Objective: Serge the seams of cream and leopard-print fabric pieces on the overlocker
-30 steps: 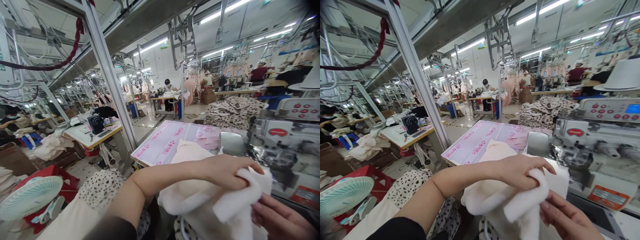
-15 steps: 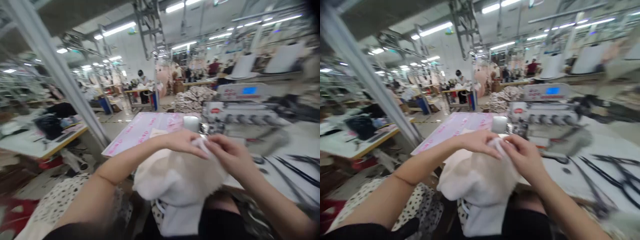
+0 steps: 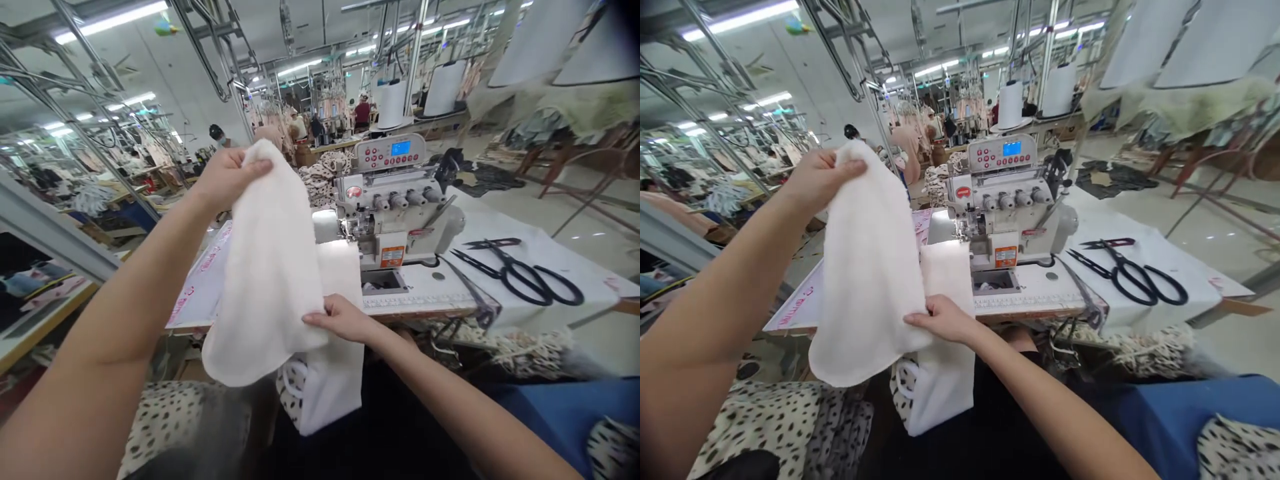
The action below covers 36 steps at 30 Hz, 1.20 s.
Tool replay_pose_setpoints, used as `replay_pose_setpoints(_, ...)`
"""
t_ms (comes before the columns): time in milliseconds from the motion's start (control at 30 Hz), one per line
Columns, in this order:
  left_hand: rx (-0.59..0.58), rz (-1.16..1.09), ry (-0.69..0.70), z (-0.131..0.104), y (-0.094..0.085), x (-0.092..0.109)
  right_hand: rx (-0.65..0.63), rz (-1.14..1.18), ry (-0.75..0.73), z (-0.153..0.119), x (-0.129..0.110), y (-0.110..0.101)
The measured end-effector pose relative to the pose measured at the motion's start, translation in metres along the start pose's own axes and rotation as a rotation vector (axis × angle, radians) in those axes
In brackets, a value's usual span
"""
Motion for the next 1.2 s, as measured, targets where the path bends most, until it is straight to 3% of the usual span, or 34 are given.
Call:
replay_pose_setpoints(100, 0.058, -0.054, -0.030, 0.015, 0.013, -0.016, -0.126, 0.161, 0.010, -0.024, -0.009, 0.022)
replay_pose_setpoints(167, 0.041, -0.109, -0.046, 0.021, 0.038, -0.023, -0.152, 0.287, 0.049, -0.040, -0.001, 0.030)
replay_pose_setpoints(233, -0.044, -0.146, -0.016, 0.024, 0.071, -0.023, -0.079, 0.296, 0.101, -0.054, 0.024, 0.026)
replay_pose_setpoints(333, -0.226, -0.177, 0.083, 0.018, 0.117, -0.013, 0.083, 0.102, 0.184, -0.069, 0.069, 0.007)
replay_pose_setpoints(433, -0.354, -0.205, 0.144, 0.009, 0.140, 0.000, 0.232, -0.030, 0.138, -0.073, 0.083, -0.015)
replay_pose_setpoints(600, -0.438, -0.292, 0.072, 0.004, 0.146, 0.013, 0.475, 0.224, -0.087, -0.058, 0.057, -0.039)
replay_pose_setpoints(700, -0.417, -0.258, 0.029, 0.006, 0.150, 0.013, 0.508, 0.202, -0.127, -0.052, 0.050, -0.039)
replay_pose_setpoints(833, -0.310, -0.053, 0.039, 0.009, 0.161, 0.007, 0.523, -0.184, -0.072, -0.063, 0.052, -0.039)
replay_pose_setpoints(933, -0.282, -0.013, 0.010, 0.010, 0.171, 0.004, 0.681, -0.647, -0.138, -0.075, 0.040, -0.050)
replay_pose_setpoints(1000, -0.276, 0.003, 0.001, 0.010, 0.177, 0.005, 0.751, -0.798, -0.200, -0.074, 0.031, -0.058)
replay_pose_setpoints(1100, -0.246, 0.024, 0.002, 0.011, 0.180, 0.009, 0.685, -0.710, -0.216, -0.062, 0.029, -0.062)
replay_pose_setpoints(1200, -0.241, 0.043, 0.010, 0.008, 0.178, 0.011, 0.573, -0.531, -0.172, -0.054, 0.039, -0.054)
Point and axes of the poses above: each hand's wrist, its own z-axis towards the middle knuckle, its own y-axis out of the palm, x = y × z, the point moved 5 cm from there along z, towards the middle knuckle, and after that the axes turned 5 degrees about z, right-handed, at the moved point
